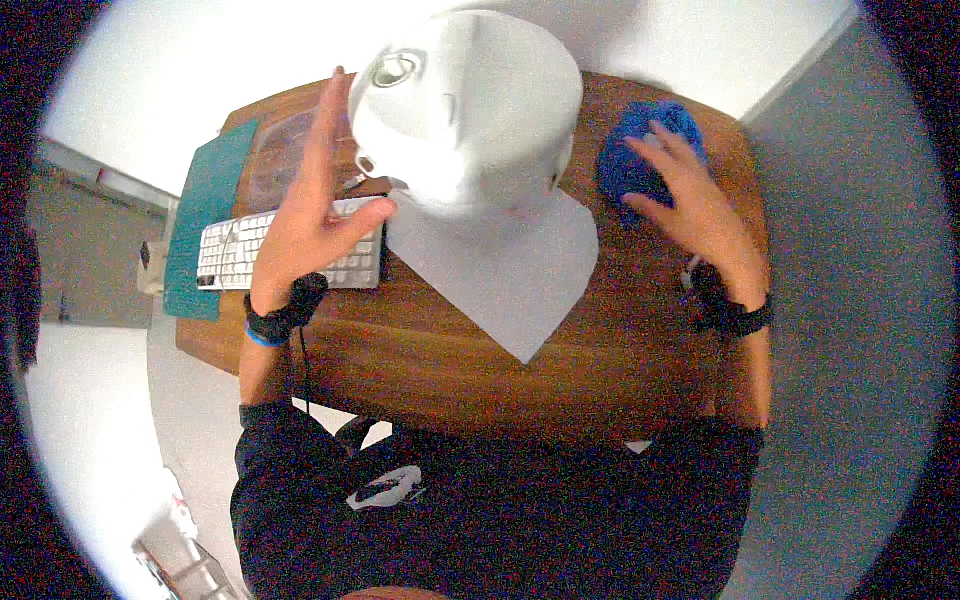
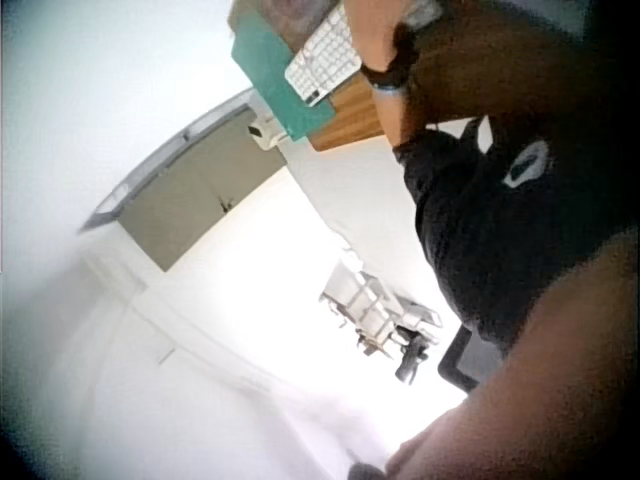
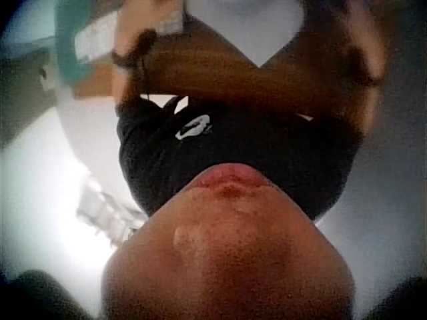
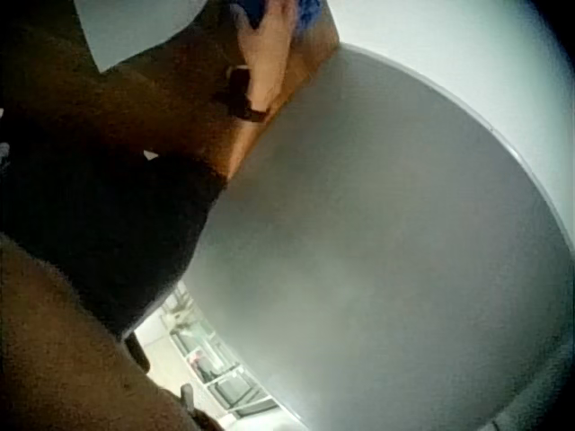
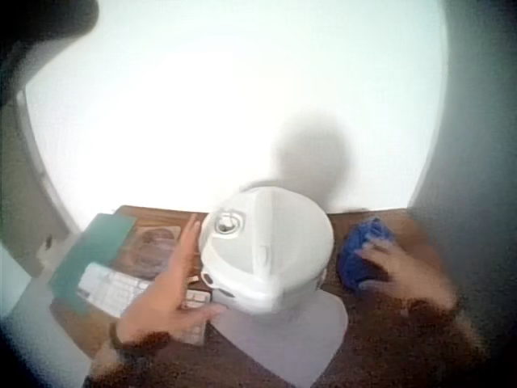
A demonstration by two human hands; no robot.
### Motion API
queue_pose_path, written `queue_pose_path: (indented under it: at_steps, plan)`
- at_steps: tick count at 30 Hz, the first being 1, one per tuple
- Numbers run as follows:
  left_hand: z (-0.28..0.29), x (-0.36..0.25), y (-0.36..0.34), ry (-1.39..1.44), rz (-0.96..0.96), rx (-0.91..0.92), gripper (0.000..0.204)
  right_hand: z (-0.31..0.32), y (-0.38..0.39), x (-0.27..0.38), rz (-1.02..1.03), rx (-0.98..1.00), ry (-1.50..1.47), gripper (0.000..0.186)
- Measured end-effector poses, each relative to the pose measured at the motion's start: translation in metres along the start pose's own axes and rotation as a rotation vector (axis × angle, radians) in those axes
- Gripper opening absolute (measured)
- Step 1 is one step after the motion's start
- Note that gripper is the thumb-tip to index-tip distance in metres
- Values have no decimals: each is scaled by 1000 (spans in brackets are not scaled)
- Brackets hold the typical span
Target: The person repairs a white dome-shaped electronic device by connecting internal wires and tightening screws with a screwdriver. They then reassemble the device by fitting the cover back on and wipe the exterior with a blue cloth.
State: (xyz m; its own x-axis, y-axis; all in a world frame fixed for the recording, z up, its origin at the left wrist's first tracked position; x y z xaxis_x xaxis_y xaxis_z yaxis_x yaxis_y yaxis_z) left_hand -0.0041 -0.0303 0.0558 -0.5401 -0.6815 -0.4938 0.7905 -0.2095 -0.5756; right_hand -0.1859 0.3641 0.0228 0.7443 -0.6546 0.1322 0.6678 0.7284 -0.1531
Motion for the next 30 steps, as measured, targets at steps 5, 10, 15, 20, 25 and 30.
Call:
queue_pose_path:
  at_steps: [5,10,15,20,25,30]
  plan:
    - [0,-20,-23,-92,-114,-25,87,14,62,-35,-452,73,122,72]
    - [-20,-27,-42,-312,-132,40,77,12,99,-42,-632,453,-91,67]
    - [-29,-29,-45,-394,-105,41,73,-11,120,-67,-469,372,-21,65]
    - [-30,-39,-51,-395,-95,45,73,-22,102,-47,-372,153,176,68]
    - [-26,-34,-53,-281,-128,5,73,-29,18,-3,58,-146,-262,78]
    - [-27,-31,-53,-229,-101,-35,71,-37,-38,1,-279,-267,267,91]
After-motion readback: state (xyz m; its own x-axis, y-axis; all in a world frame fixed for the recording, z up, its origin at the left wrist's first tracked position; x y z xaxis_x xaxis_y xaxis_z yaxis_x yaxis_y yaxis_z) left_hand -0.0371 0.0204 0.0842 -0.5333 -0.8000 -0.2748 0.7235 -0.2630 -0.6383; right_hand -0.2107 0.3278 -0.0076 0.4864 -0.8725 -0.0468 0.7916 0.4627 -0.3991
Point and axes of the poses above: each hand's wrist, its own y-axis away from the middle knuckle, its own z-axis out of the back of the hand, x = y × z, the point moved 1 cm from there along -y, towards the middle knuckle, and after that the axes turned 7 degrees about y, right-handed, at the moved point
